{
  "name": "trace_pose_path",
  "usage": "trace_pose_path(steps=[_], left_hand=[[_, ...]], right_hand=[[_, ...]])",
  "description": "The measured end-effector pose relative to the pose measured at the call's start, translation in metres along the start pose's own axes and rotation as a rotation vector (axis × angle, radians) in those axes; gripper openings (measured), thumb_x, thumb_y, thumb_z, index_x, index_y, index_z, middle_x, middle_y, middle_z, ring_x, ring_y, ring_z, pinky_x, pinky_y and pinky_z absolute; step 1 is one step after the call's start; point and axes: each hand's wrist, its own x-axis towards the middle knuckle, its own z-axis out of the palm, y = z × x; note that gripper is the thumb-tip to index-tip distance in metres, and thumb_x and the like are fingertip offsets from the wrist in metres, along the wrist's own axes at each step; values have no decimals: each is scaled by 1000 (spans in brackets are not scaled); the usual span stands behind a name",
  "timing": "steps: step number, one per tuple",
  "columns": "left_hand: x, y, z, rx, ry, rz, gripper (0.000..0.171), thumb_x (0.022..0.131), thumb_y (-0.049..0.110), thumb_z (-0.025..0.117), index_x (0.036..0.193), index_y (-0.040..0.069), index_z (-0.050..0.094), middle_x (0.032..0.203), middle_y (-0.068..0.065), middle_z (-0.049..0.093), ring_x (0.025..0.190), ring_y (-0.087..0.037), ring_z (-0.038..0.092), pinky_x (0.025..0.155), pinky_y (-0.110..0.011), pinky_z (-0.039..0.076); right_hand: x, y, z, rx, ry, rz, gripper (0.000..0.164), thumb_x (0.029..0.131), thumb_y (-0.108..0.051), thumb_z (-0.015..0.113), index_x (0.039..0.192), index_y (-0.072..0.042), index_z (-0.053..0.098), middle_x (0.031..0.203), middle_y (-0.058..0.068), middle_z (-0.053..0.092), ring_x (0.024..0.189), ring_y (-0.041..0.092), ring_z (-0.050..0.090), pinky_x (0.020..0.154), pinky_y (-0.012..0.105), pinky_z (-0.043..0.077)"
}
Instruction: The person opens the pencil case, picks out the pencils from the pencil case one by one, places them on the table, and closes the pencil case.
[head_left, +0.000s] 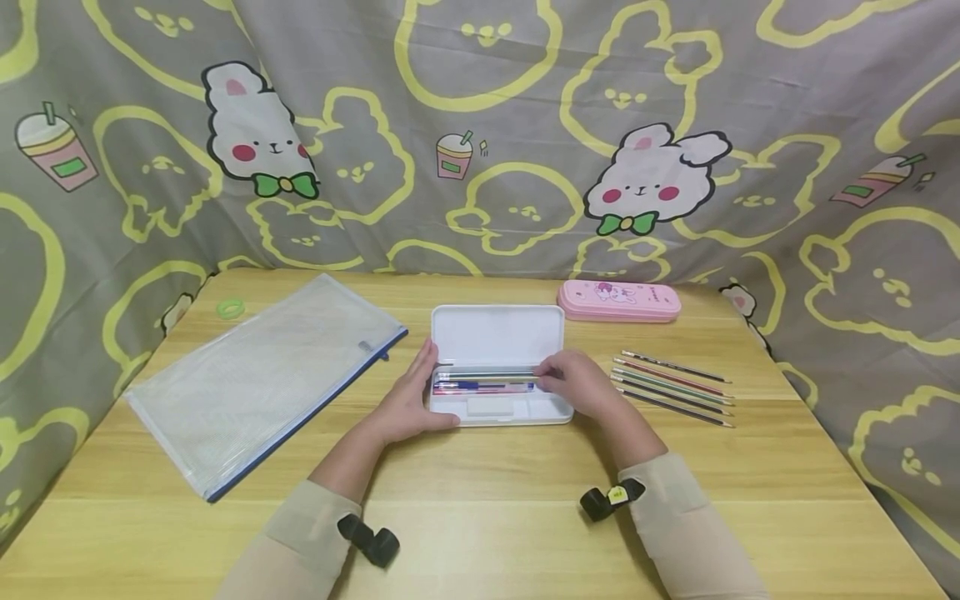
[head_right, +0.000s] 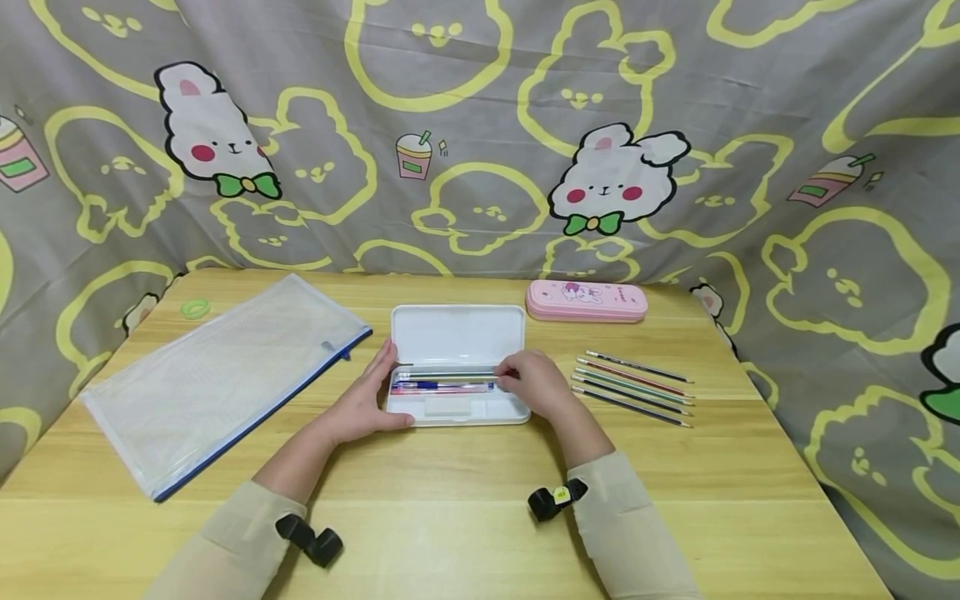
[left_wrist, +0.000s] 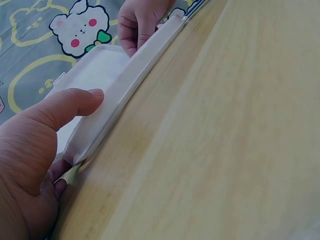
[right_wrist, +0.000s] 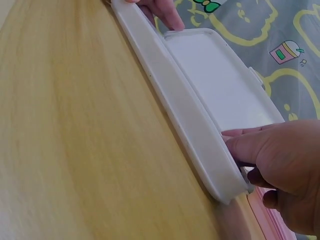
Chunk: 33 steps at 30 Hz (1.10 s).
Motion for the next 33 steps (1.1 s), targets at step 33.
trace_pose_path(steps=[33], left_hand=[[-1, 2, -1, 14, 6, 4, 124, 70, 34, 85, 158, 7, 1, 167, -7, -9, 153, -33, -1, 123, -53, 10]], right_hand=[[-87, 77, -62, 42, 244, -6, 22, 97, -19, 61, 114, -11, 73, 106, 7, 69, 89, 4, 52, 76, 27, 46]])
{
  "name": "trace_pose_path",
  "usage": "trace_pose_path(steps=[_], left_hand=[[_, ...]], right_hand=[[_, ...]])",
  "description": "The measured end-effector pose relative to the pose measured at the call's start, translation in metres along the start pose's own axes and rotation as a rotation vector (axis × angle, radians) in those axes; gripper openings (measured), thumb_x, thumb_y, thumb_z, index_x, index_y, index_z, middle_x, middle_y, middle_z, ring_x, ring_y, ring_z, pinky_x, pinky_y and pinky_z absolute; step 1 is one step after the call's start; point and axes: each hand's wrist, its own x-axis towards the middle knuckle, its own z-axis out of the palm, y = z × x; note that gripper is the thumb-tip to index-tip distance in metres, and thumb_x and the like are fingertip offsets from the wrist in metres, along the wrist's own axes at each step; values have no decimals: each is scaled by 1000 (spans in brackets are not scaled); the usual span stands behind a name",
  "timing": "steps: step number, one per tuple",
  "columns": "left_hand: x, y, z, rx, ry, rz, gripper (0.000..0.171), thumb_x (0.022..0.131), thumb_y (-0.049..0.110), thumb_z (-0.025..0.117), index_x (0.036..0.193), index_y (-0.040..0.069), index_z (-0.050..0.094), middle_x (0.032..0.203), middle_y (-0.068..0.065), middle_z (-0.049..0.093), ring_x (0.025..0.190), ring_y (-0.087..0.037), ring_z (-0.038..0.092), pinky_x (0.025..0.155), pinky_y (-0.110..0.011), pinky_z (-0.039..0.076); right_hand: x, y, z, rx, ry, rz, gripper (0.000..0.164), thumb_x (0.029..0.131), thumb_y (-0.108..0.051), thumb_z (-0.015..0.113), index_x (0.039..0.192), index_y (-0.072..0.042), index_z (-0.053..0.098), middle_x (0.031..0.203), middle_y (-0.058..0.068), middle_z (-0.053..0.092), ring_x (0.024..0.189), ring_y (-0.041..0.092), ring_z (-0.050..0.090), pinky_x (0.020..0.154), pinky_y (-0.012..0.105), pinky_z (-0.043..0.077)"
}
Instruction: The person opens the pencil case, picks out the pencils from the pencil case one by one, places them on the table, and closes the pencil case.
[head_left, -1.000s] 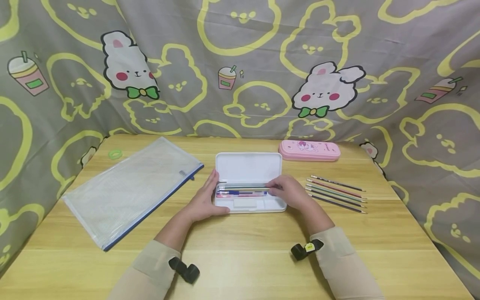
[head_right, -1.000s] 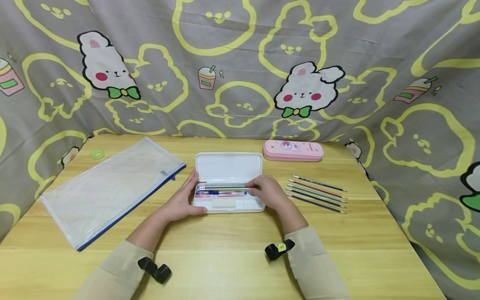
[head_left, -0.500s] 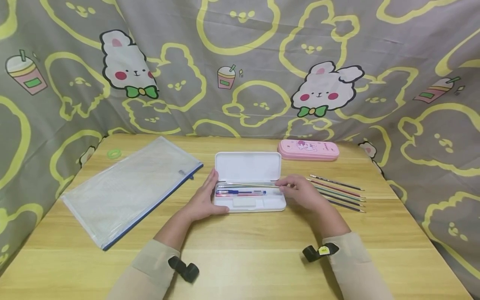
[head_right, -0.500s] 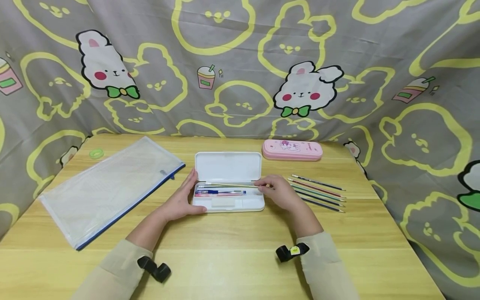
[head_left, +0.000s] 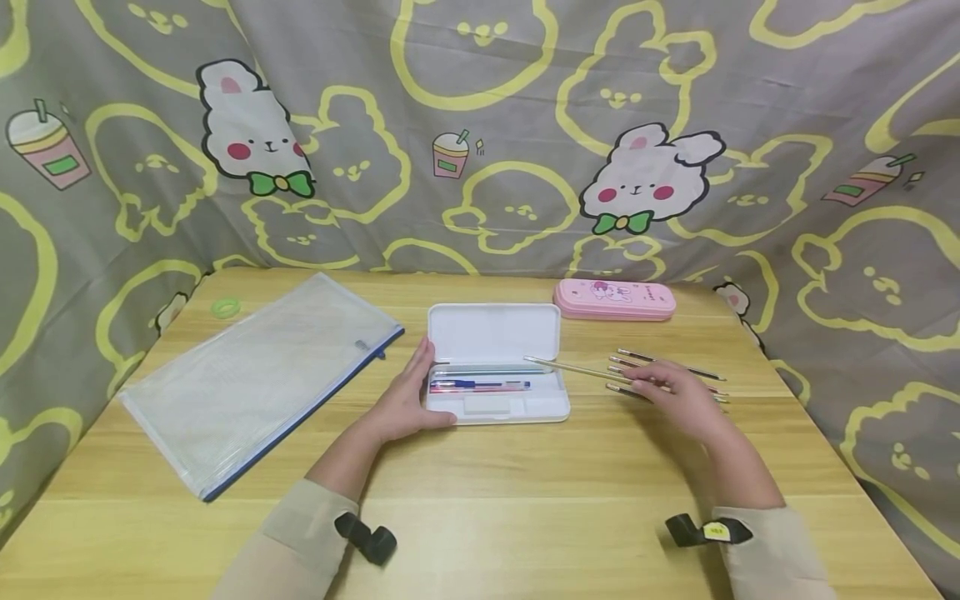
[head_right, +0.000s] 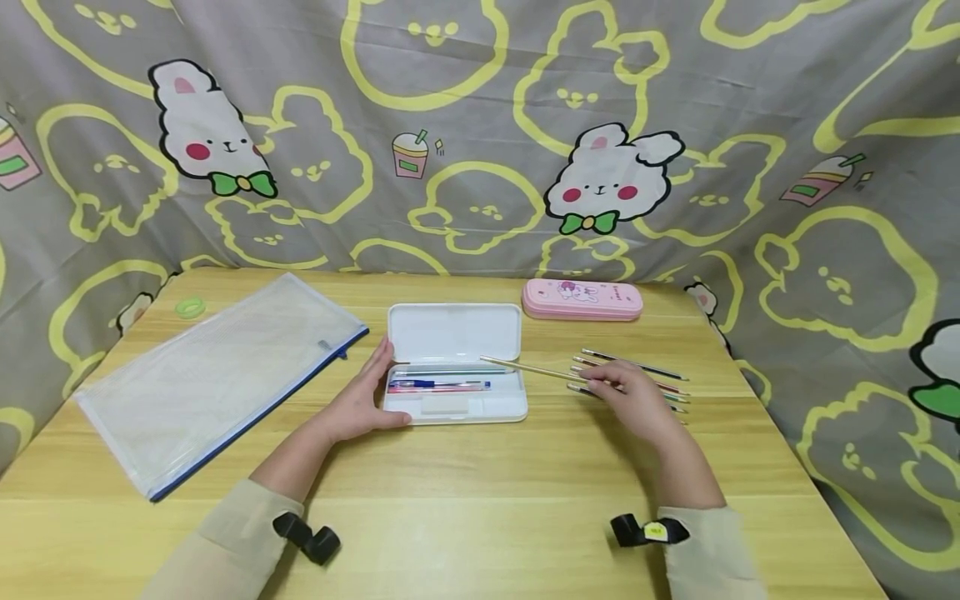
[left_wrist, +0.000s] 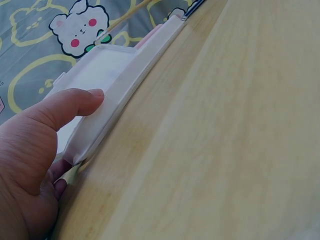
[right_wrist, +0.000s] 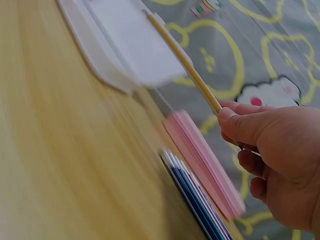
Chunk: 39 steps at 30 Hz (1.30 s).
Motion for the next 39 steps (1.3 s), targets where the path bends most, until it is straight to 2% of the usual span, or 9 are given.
trace_pose_path(steps=[8, 21, 23, 25, 28, 31, 33, 36, 39], left_hand=[[0, 1, -1, 0, 1, -4, 124, 70, 34, 84, 158, 8, 1, 167, -7, -9, 153, -33, -1, 123, -53, 10], [0, -1, -1, -1, 0, -9, 124, 70, 34, 85, 158, 8, 1, 167, -6, -9, 153, -33, -1, 123, -53, 9], [0, -1, -1, -2, 0, -9, 124, 70, 35, 85, 158, 8, 1, 167, -6, -9, 153, -33, -1, 123, -53, 9], [0, -1, 0, -3, -2, -10, 124, 71, 35, 85, 158, 8, 1, 167, -5, -9, 153, -33, -1, 123, -53, 9], [0, 0, 0, -4, -5, -10, 123, 71, 35, 85, 158, 9, 1, 167, -5, -9, 153, -33, -1, 123, -53, 10], [0, -1, 0, -3, -7, -9, 123, 71, 35, 85, 158, 8, 1, 167, -5, -9, 153, -33, -1, 123, -54, 10], [0, -1, 0, -3, -7, -7, 123, 71, 35, 84, 158, 8, 1, 167, -5, -9, 153, -34, -1, 123, -54, 10], [1, -1, 0, -4, -11, -3, 123, 71, 36, 84, 158, 7, 1, 167, -6, -10, 153, -35, -1, 123, -55, 10], [1, -1, 0, -6, -12, -6, 124, 71, 36, 84, 158, 8, 1, 166, -6, -10, 153, -35, -1, 123, -55, 10]], right_hand=[[-35, 32, -22, -42, 64, 82, 22, 97, -20, 61, 110, -6, 73, 111, 15, 67, 84, -10, 46, 71, 17, 42], [-72, 79, -30, -122, 57, 185, 26, 98, -25, 59, 110, -6, 73, 118, 22, 66, 87, -22, 37, 69, 18, 41], [-74, 81, -30, -121, 45, 201, 28, 99, -26, 58, 112, -5, 72, 123, 24, 64, 95, -10, 50, 76, 24, 44], [-75, 82, -29, -105, 20, 226, 32, 100, -28, 56, 115, -3, 70, 128, 27, 61, 106, 13, 60, 84, 35, 46], [-75, 83, -28, -68, -18, 262, 37, 102, -29, 52, 119, 0, 67, 132, 32, 56, 119, 50, 51, 91, 56, 43], [-75, 84, -28, -44, -36, 279, 40, 102, -30, 51, 120, 2, 66, 133, 34, 53, 122, 55, 46, 94, 62, 40], [-74, 85, -28, -56, -35, 278, 39, 102, -30, 52, 119, 1, 67, 131, 33, 55, 119, 52, 49, 92, 59, 42], [-75, 86, -27, -92, -26, 268, 35, 100, -31, 55, 117, -3, 69, 127, 28, 60, 113, 42, 55, 87, 39, 48], [-75, 88, -27, -109, -23, 255, 33, 99, -30, 57, 115, -5, 71, 124, 26, 61, 110, 37, 56, 75, 21, 43]])
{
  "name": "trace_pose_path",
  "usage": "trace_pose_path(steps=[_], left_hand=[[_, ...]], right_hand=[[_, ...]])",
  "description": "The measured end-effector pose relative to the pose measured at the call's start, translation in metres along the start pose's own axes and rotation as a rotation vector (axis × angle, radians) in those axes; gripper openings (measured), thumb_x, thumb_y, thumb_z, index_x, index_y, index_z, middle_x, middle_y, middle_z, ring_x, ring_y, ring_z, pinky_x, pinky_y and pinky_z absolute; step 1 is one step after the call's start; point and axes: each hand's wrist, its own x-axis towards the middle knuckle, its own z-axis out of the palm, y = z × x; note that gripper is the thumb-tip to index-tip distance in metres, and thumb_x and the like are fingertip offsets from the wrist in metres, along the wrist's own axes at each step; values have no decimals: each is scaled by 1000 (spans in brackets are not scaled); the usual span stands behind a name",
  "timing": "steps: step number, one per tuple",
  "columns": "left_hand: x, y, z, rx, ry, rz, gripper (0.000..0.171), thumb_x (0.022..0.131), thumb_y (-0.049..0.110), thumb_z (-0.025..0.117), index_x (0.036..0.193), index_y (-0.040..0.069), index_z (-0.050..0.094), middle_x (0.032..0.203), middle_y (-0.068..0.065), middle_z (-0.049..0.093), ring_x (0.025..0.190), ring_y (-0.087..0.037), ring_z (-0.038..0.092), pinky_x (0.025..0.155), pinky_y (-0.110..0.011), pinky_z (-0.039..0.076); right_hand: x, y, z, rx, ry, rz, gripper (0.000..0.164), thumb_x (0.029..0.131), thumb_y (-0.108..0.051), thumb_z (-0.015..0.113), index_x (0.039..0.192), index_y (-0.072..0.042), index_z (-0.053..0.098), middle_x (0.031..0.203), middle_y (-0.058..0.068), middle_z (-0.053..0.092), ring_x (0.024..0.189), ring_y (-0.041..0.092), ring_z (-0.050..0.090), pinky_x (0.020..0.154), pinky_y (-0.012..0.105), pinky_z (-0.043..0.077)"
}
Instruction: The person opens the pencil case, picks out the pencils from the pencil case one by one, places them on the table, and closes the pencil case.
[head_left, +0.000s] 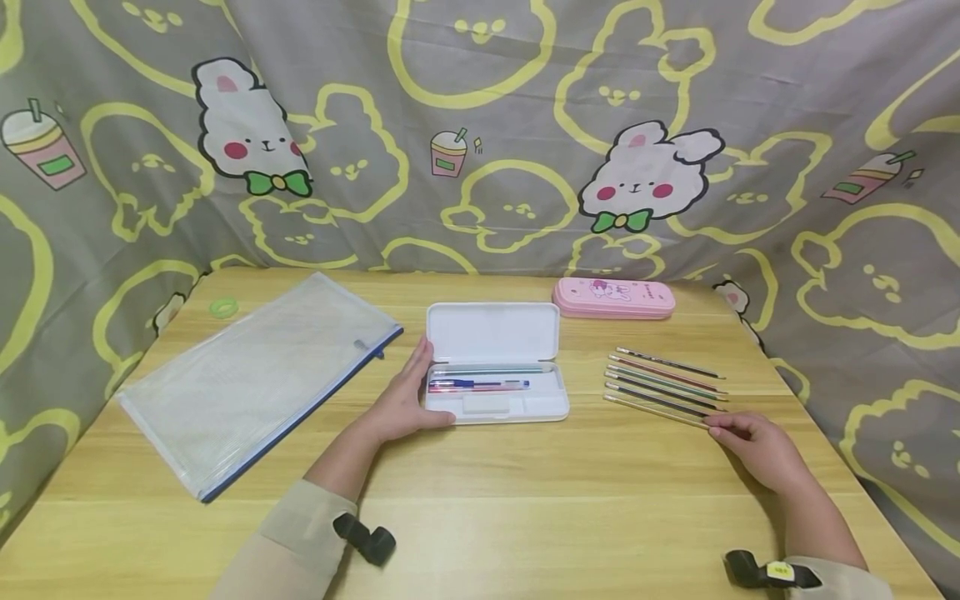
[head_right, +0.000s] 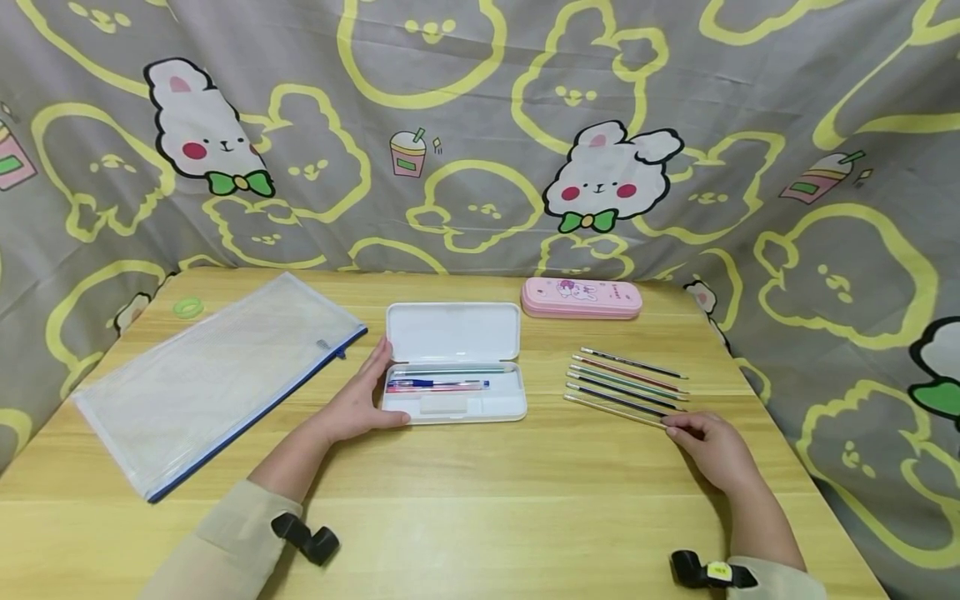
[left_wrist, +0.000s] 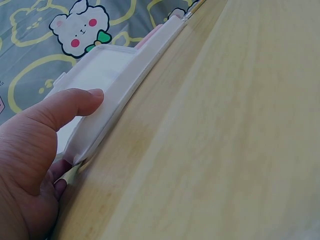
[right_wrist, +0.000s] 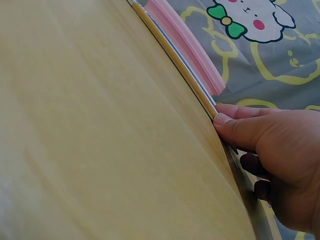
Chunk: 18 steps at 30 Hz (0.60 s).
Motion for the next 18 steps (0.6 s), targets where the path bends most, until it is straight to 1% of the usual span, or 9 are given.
trace_pose_path(steps=[2, 6, 7, 10, 12, 14, 16, 17, 18], left_hand=[[0, 0, 0, -1, -1, -1, 124, 71, 36, 85, 158, 8, 1, 166, -6, -10, 153, -35, -1, 123, -55, 10], [-1, 1, 0, -1, -1, 1, 124, 71, 35, 85, 158, 8, 1, 166, -6, -10, 153, -35, -1, 123, -55, 10], [-1, 1, 0, -3, 0, 0, 124, 71, 35, 85, 158, 8, 1, 167, -6, -10, 153, -34, -1, 123, -55, 10], [-1, 1, 0, -3, 1, 2, 124, 71, 36, 85, 158, 7, 1, 166, -6, -10, 153, -35, -1, 122, -55, 10], [-1, 0, 0, -1, 4, 0, 124, 71, 35, 85, 158, 8, 1, 166, -6, -10, 153, -35, -1, 123, -55, 10], [-1, 0, 0, 1, 5, 1, 124, 71, 35, 85, 158, 8, 1, 166, -6, -10, 153, -34, -1, 122, -55, 10], [-1, 1, 0, 2, 3, 0, 124, 71, 35, 84, 158, 8, 1, 166, -6, -10, 153, -34, -1, 123, -55, 10], [-1, 1, 0, 2, 3, 2, 124, 71, 36, 84, 158, 8, 1, 166, -6, -10, 153, -34, -1, 123, -55, 10], [-1, 1, 0, 0, 3, 2, 124, 71, 35, 84, 158, 7, 1, 166, -6, -10, 153, -35, -1, 123, -55, 10]], right_hand=[[0, 1, 0, 3, -1, -3, 33, 99, -30, 57, 115, -5, 71, 124, 26, 61, 112, 40, 55, 73, 18, 41], [0, 1, 0, 19, -18, 2, 36, 100, -31, 55, 118, -3, 69, 126, 28, 58, 116, 46, 53, 77, 23, 41], [0, 0, 0, 20, -21, 4, 37, 100, -31, 55, 119, -2, 68, 127, 28, 58, 116, 46, 53, 77, 24, 41], [0, -1, -1, 18, -19, 10, 38, 99, -33, 56, 120, -3, 68, 127, 27, 59, 113, 39, 55, 76, 23, 41], [0, -3, -2, 23, -3, 11, 38, 98, -34, 58, 120, -4, 68, 124, 25, 60, 104, 19, 58, 73, 20, 41], [0, -7, -2, 33, 25, -6, 35, 97, -32, 61, 118, -5, 69, 119, 22, 62, 95, -1, 54, 71, 16, 41], [2, -15, -3, 41, 45, -20, 34, 96, -31, 62, 117, -6, 70, 116, 21, 64, 88, -15, 46, 69, 16, 42], [3, -20, -3, 36, 57, -31, 33, 96, -31, 63, 116, -6, 70, 115, 19, 64, 85, -19, 41, 69, 17, 43], [5, -26, -3, 33, 68, -43, 32, 96, -31, 63, 115, -7, 71, 113, 18, 65, 83, -20, 41, 69, 18, 44]])
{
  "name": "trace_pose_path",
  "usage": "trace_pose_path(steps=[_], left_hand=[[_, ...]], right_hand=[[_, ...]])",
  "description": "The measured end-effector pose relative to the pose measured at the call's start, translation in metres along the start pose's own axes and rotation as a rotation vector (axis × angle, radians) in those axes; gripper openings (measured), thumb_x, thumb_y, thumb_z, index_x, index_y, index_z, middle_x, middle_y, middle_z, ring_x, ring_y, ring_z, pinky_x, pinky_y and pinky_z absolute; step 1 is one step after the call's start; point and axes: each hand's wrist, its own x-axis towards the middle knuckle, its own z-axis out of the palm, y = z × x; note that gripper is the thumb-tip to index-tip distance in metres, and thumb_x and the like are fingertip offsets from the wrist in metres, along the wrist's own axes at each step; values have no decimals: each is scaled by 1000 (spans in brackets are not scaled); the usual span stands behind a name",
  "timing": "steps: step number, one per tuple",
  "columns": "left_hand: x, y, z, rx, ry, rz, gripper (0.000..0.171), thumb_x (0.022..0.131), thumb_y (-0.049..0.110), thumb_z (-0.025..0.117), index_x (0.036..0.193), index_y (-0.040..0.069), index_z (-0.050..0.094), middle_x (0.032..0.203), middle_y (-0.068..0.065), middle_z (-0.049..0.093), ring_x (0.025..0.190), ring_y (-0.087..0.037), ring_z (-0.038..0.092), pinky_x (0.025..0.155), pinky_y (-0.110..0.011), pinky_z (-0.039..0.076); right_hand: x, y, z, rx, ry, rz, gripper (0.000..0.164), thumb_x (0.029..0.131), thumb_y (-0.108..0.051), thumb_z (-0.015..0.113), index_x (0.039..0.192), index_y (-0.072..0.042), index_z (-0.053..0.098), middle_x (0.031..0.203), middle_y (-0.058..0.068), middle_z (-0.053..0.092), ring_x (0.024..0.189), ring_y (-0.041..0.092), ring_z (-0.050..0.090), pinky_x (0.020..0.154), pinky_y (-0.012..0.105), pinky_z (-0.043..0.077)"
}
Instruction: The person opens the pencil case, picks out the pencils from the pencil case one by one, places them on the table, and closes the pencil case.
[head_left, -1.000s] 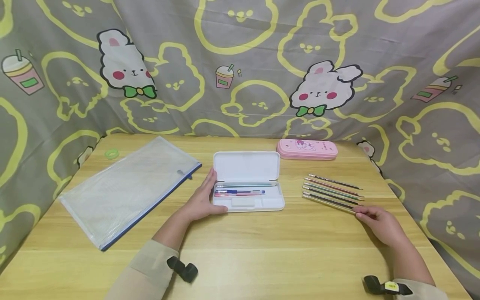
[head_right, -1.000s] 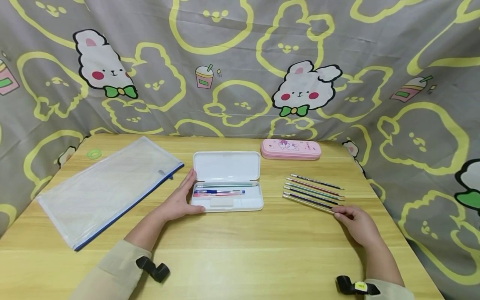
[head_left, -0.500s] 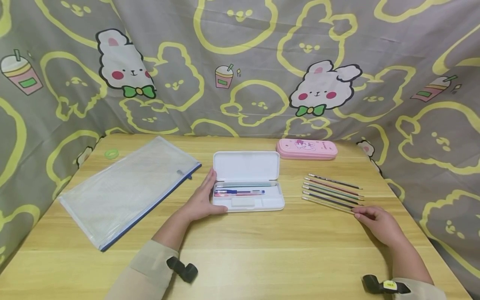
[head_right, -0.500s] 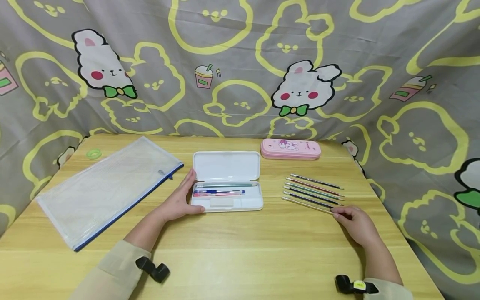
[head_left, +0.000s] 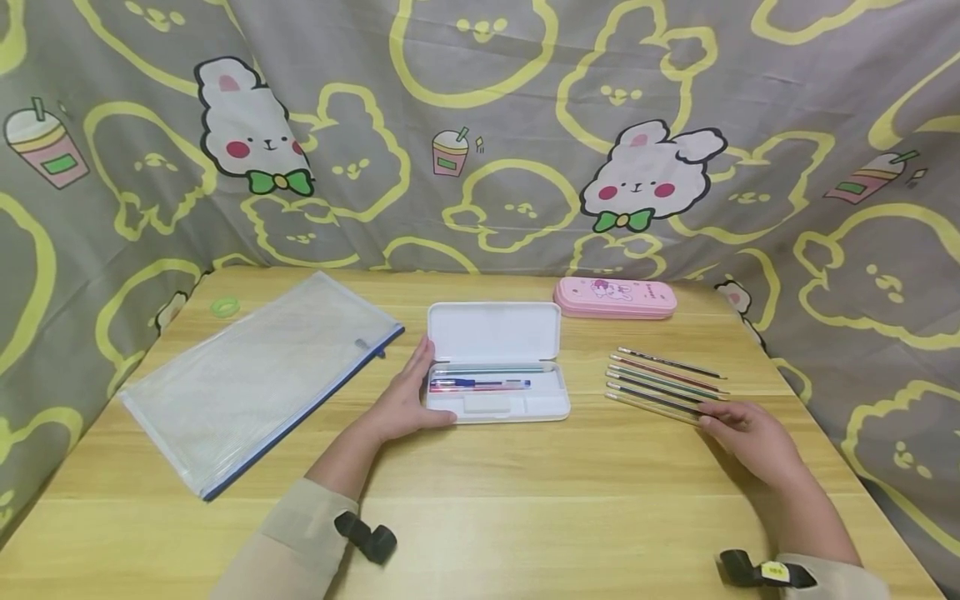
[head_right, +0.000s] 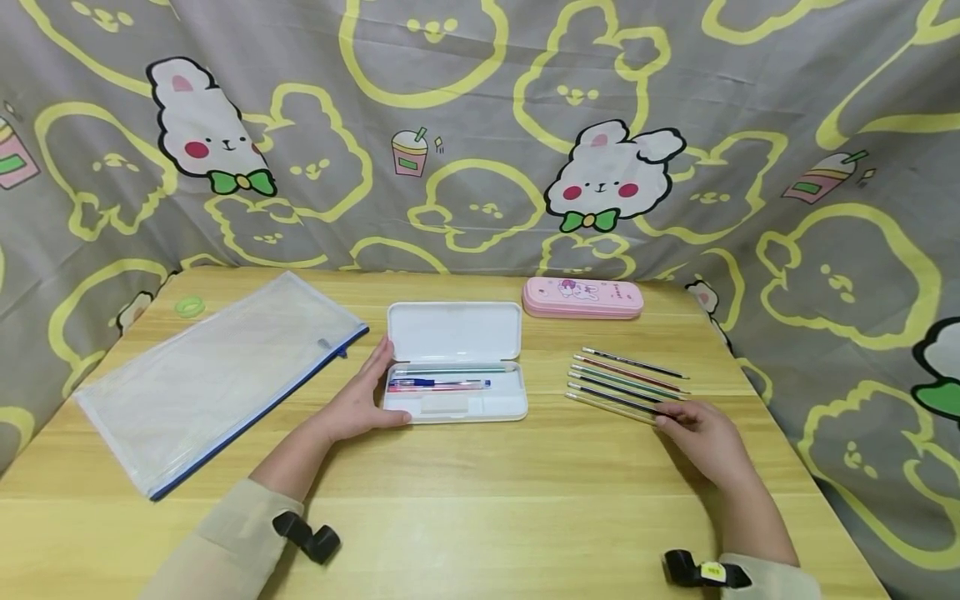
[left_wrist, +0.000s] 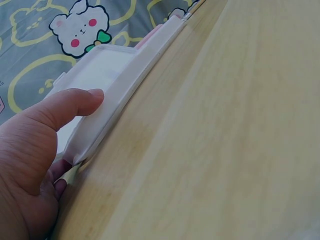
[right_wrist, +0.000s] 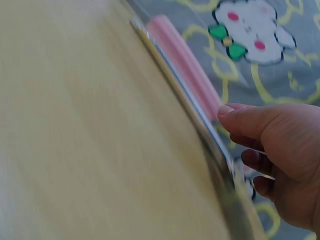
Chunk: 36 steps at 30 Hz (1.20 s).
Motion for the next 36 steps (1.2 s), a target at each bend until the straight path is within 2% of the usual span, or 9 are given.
trace_pose_path(steps=[5, 8, 10, 18, 26, 30, 36], left_hand=[[0, 1, 0, 8, -2, 1, 123, 71, 36, 84, 158, 7, 0, 166, -6, -10, 153, -34, -1, 123, -54, 10], [1, 1, 0, 10, -2, 3, 123, 72, 36, 84, 158, 7, 0, 166, -6, -10, 153, -34, -1, 123, -54, 10], [1, 1, 0, 8, -2, 1, 123, 71, 36, 84, 158, 8, 0, 166, -6, -10, 153, -33, -1, 123, -54, 10], [0, 0, 0, 5, 1, 7, 125, 71, 36, 85, 158, 7, 1, 166, -9, -9, 152, -36, 0, 122, -55, 11], [1, -2, 0, 1, 1, 7, 125, 70, 36, 85, 157, 6, 1, 166, -8, -10, 152, -36, 0, 122, -54, 11], [1, -2, 0, -1, 0, 8, 125, 70, 36, 85, 157, 7, 1, 166, -8, -10, 152, -36, 0, 122, -54, 11], [1, -2, 0, -2, 0, 10, 124, 71, 36, 85, 157, 6, 1, 166, -9, -9, 152, -36, 0, 122, -55, 11]], right_hand=[[16, -37, 7, 14, -7, -43, 32, 95, -32, 64, 115, -9, 72, 118, 16, 65, 93, 2, 52, 79, 30, 44], [28, -58, 18, 50, -35, -83, 30, 95, -30, 64, 115, -9, 72, 118, 15, 66, 99, 17, 56, 83, 34, 46], [37, -71, 27, 66, -50, -121, 28, 95, -27, 64, 114, -9, 72, 116, 15, 67, 100, 22, 57, 83, 35, 47], [64, -117, 64, 163, -107, -215, 18, 92, -14, 68, 107, -6, 73, 101, 9, 70, 90, 19, 58, 74, 27, 48], [81, -150, 89, 201, -171, -177, 18, 92, -14, 66, 107, -7, 74, 104, 13, 70, 88, 23, 57, 72, 30, 45], [85, -158, 95, 184, -194, -177, 19, 92, -15, 66, 108, -8, 74, 107, 11, 71, 91, 23, 58, 80, 34, 46], [89, -162, 102, 117, -218, -151, 23, 90, -19, 67, 110, -11, 74, 111, 12, 70, 99, 26, 57, 92, 47, 47]])
